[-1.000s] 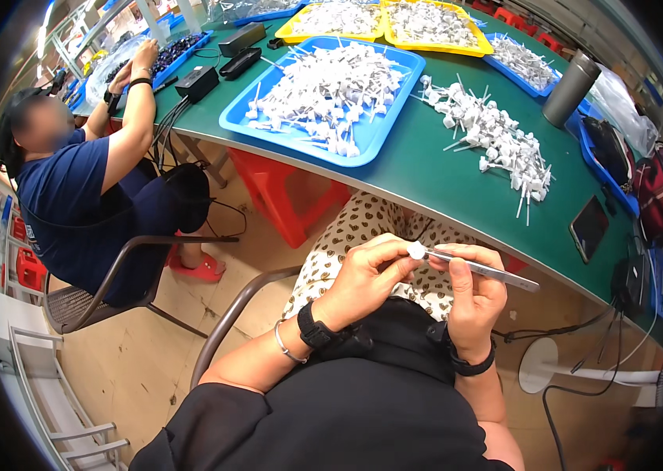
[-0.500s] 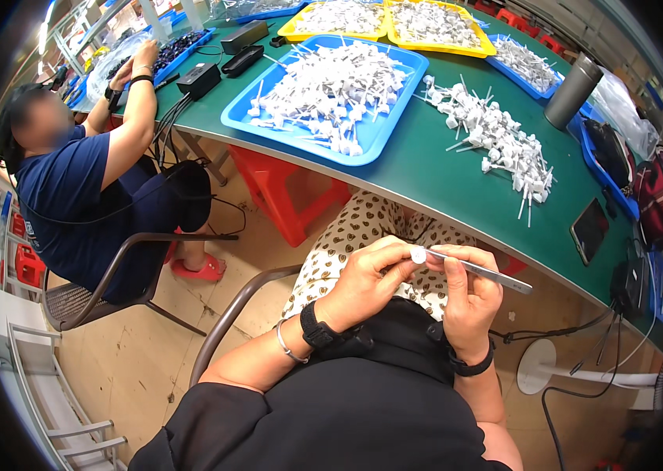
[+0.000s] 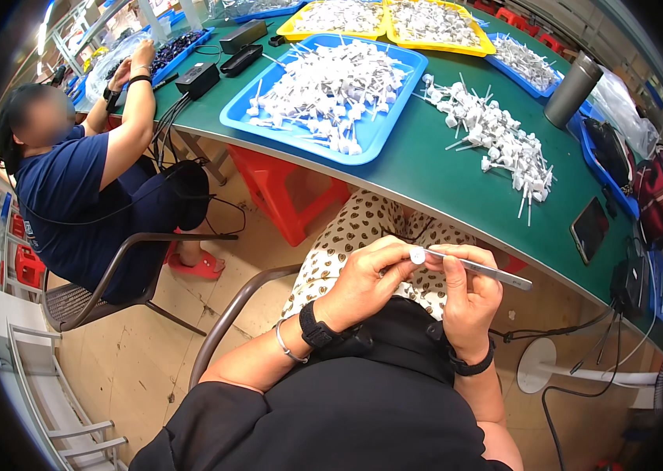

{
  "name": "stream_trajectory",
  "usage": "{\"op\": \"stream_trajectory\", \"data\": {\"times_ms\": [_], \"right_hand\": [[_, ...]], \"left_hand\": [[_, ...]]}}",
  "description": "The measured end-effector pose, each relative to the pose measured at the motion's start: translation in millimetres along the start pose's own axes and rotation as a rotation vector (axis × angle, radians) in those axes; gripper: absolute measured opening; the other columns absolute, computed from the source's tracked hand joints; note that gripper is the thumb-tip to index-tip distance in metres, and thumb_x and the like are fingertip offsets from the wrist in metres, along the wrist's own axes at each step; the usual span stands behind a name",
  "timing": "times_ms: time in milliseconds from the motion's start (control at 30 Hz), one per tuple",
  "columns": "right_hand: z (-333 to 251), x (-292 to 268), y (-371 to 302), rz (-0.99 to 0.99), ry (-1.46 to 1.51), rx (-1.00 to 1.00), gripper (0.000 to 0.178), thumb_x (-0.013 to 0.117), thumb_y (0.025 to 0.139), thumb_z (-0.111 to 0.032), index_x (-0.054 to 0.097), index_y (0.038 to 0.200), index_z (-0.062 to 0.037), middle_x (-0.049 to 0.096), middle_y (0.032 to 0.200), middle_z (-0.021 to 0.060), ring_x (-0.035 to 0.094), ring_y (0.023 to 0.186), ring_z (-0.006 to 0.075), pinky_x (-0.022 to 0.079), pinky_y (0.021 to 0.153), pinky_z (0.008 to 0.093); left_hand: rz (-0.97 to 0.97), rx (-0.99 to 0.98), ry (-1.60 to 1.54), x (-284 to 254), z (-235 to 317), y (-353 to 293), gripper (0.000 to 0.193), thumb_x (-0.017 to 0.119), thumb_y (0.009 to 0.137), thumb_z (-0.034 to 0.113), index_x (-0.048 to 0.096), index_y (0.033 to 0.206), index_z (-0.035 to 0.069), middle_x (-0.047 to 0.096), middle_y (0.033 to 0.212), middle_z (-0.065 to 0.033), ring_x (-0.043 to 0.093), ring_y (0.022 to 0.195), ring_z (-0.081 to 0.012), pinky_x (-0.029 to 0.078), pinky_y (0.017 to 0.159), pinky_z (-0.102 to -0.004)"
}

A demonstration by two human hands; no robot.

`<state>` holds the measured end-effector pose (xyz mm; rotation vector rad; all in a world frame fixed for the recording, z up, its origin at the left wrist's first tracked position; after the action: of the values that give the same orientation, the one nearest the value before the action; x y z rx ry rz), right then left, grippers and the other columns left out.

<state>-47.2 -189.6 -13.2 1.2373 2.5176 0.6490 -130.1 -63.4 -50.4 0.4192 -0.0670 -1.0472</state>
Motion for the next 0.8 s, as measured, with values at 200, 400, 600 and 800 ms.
{"op": "stream_trajectory", "data": {"times_ms": [200, 400, 600, 800], "right_hand": [[0.8, 0.2, 0.1, -0.003, 0.021, 0.015, 0.011, 0.057, 0.101, -0.001, 0.059, 0.107, 0.0074, 0.071, 0.101, 0.0150, 0.073, 0.089, 0.0197, 0.060, 0.080, 0.0284], [1.4, 0.4, 0.0, -0.001, 0.031, 0.020, 0.011, 0.056, 0.101, 0.000, 0.059, 0.108, 0.0078, 0.071, 0.100, 0.0156, 0.073, 0.090, 0.0198, 0.061, 0.080, 0.0289], [0.3, 0.8, 0.6, -0.001, 0.025, 0.031, 0.010, 0.056, 0.100, 0.001, 0.059, 0.107, 0.0078, 0.070, 0.100, 0.0152, 0.073, 0.089, 0.0200, 0.061, 0.079, 0.0288], [-2.1, 2.3, -0.5, 0.000, -0.067, 0.000, 0.009, 0.058, 0.099, 0.002, 0.061, 0.104, 0.0081, 0.070, 0.098, 0.0144, 0.073, 0.088, 0.0199, 0.061, 0.077, 0.0287]], "left_hand": [[-0.006, 0.000, -0.001, 0.0, 0.2, 0.4, 0.018, 0.066, 0.092, -0.003, 0.070, 0.109, 0.002, 0.067, 0.091, -0.0089, 0.066, 0.073, -0.0182, 0.054, 0.066, -0.0302], [0.003, 0.005, 0.011, -0.4, 0.0, -0.2, 0.018, 0.066, 0.092, -0.002, 0.071, 0.109, 0.002, 0.067, 0.089, -0.0084, 0.066, 0.072, -0.0178, 0.054, 0.065, -0.0300], [0.013, -0.007, 0.009, -0.9, 0.3, -0.5, 0.018, 0.066, 0.092, -0.002, 0.071, 0.109, 0.002, 0.066, 0.087, -0.0082, 0.066, 0.071, -0.0176, 0.053, 0.064, -0.0301], [0.026, 0.025, 0.027, -1.6, 2.9, -0.4, 0.018, 0.066, 0.092, -0.001, 0.071, 0.109, 0.002, 0.066, 0.088, -0.0084, 0.065, 0.072, -0.0178, 0.053, 0.064, -0.0301]]}}
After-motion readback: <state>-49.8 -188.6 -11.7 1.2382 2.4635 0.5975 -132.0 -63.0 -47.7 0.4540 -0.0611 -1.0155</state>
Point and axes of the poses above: each hand's wrist, its own y-axis towards the middle knuckle, its own x-axis out of the palm, z = x × y, the point moved 7 cm from there along y, towards the middle knuckle
